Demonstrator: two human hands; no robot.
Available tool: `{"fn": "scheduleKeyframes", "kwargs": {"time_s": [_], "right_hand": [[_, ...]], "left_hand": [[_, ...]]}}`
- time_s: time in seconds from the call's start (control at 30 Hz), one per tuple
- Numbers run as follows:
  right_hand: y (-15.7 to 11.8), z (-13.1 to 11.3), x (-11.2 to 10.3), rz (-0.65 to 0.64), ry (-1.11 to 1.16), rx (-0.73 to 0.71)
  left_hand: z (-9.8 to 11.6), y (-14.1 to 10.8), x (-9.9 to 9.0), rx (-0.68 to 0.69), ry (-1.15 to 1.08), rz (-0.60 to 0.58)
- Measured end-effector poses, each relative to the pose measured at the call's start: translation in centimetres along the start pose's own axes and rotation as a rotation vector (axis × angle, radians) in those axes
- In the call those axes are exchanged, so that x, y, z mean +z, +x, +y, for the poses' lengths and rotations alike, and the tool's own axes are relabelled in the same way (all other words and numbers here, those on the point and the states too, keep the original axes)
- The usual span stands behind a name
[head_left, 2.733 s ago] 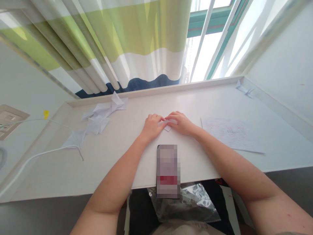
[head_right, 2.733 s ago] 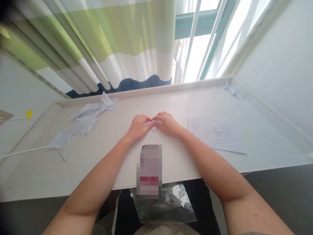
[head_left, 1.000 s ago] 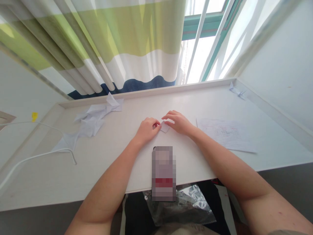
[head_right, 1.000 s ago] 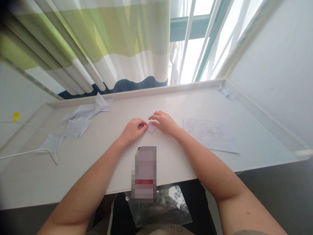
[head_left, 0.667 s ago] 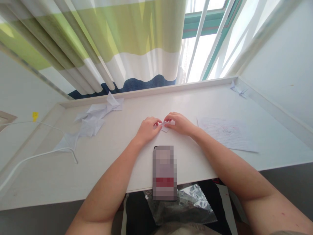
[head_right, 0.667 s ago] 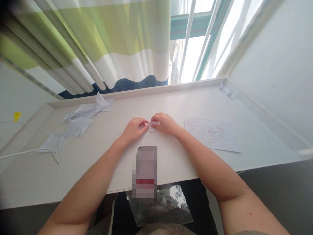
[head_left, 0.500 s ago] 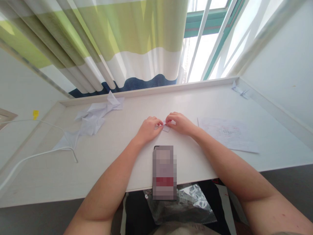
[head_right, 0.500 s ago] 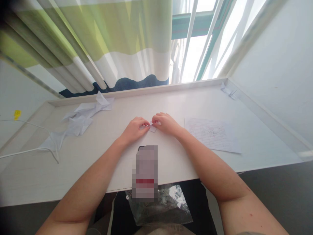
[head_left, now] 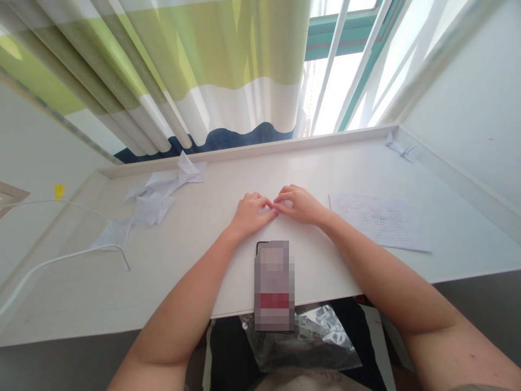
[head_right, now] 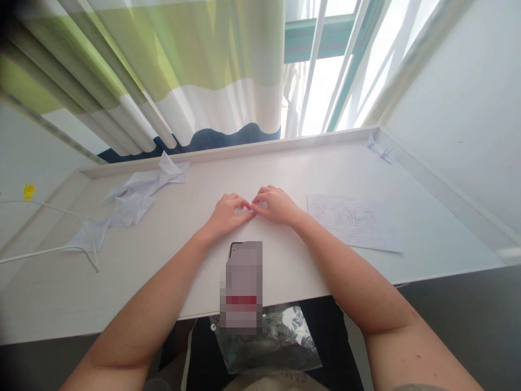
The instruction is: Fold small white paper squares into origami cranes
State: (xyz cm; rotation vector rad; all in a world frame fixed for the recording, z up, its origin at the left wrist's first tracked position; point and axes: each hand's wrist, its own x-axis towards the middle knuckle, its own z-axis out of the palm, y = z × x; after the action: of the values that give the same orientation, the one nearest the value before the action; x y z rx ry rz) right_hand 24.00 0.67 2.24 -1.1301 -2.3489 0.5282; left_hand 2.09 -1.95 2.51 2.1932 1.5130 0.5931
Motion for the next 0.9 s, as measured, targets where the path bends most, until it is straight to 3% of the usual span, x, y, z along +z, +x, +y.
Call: {"fn": "scheduleKeyframes", "kwargs": {"time_s": [0.23, 0.9], "right_hand": [[0.3, 0.6, 0.2, -0.008, 0.009, 0.08], [0.4, 1.1, 0.6, 0.035, 0.034, 0.074]], "left_hand": [[-0.1, -0.1, 0.0, -0.004, 0.008, -0.013], [-0.1, -0.2, -0.1, 0.063, 0.008, -0.023]]}}
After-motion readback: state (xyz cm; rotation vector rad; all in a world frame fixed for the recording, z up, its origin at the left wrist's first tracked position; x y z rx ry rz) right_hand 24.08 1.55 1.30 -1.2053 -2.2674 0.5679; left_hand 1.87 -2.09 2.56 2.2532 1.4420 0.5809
